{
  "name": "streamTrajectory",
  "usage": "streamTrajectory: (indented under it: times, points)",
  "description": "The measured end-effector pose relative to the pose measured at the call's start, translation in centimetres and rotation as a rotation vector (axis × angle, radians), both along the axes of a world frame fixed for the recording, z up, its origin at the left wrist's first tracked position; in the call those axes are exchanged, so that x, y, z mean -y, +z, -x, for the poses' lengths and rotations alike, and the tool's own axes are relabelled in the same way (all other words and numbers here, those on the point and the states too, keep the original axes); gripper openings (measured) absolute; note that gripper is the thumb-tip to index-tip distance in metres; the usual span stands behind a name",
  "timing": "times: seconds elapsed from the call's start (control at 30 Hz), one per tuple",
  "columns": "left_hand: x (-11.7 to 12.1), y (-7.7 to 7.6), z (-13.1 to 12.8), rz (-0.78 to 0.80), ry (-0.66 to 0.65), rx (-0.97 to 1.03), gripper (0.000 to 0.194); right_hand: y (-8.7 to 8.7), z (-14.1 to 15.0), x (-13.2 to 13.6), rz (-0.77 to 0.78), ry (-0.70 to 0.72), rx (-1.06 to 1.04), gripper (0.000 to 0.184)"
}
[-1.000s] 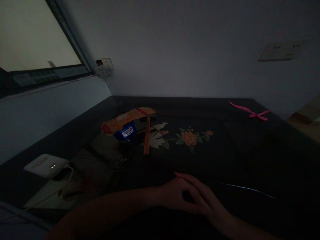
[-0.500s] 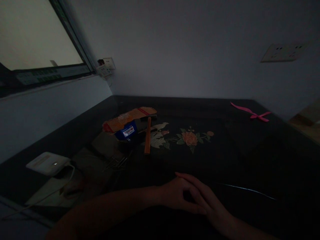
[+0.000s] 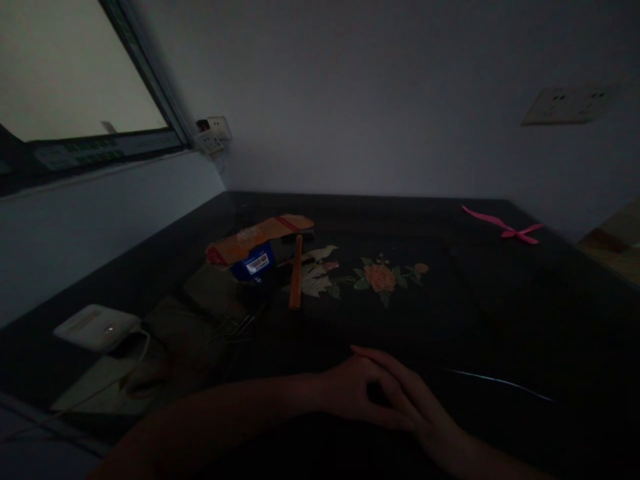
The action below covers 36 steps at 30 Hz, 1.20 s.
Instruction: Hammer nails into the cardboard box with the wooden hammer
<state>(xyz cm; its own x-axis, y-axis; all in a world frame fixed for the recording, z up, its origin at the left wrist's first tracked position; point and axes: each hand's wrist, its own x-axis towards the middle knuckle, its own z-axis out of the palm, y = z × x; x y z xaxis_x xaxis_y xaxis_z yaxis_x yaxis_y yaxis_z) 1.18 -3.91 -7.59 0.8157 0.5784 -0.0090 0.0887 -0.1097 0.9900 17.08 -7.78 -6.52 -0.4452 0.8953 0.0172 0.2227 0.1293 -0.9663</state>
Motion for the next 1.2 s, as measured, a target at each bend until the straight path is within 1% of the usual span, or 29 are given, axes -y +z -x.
streamTrajectory:
  times: [0.17,0.3,0.47,0.6,0.7,0.87,1.0,1.2]
  points:
    - [0.03,0.34,-0.05,-0.005,-0.011,0.019,0.019,0.41,0.09,-0.13,-0.01,0.005,-0.008,0.039]
    - [-0.07,0.28,-0.02,0.013,-0.029,0.015,0.023,0.31,0.05,-0.17,0.006,0.011,0.012,0.039]
    - [-0.11,-0.04,0.05,-0.02,-0.027,0.019,0.027,0.07,-0.06,-0.09,-0.013,0.016,-0.001,0.038]
    - [-0.06,-0.05,0.0,-0.027,-0.003,-0.013,0.022,-0.04,-0.07,-0.14,-0.008,0.016,-0.006,0.036]
    - [-0.06,-0.06,-0.06,-0.011,-0.019,-0.009,0.021,-0.03,-0.03,-0.23,-0.011,0.016,-0.017,0.036]
    - [-0.07,-0.18,-0.05,-0.019,-0.03,0.021,0.028,0.23,-0.03,-0.11,0.003,0.002,0.001,0.037]
    - [-0.03,-0.08,0.01,-0.008,-0.02,-0.006,0.032,0.29,-0.07,-0.02,0.013,0.011,0.035,0.039]
    - [-0.04,0.08,0.03,0.013,-0.014,-0.049,0.027,0.09,0.02,-0.08,-0.025,-0.003,0.014,0.04]
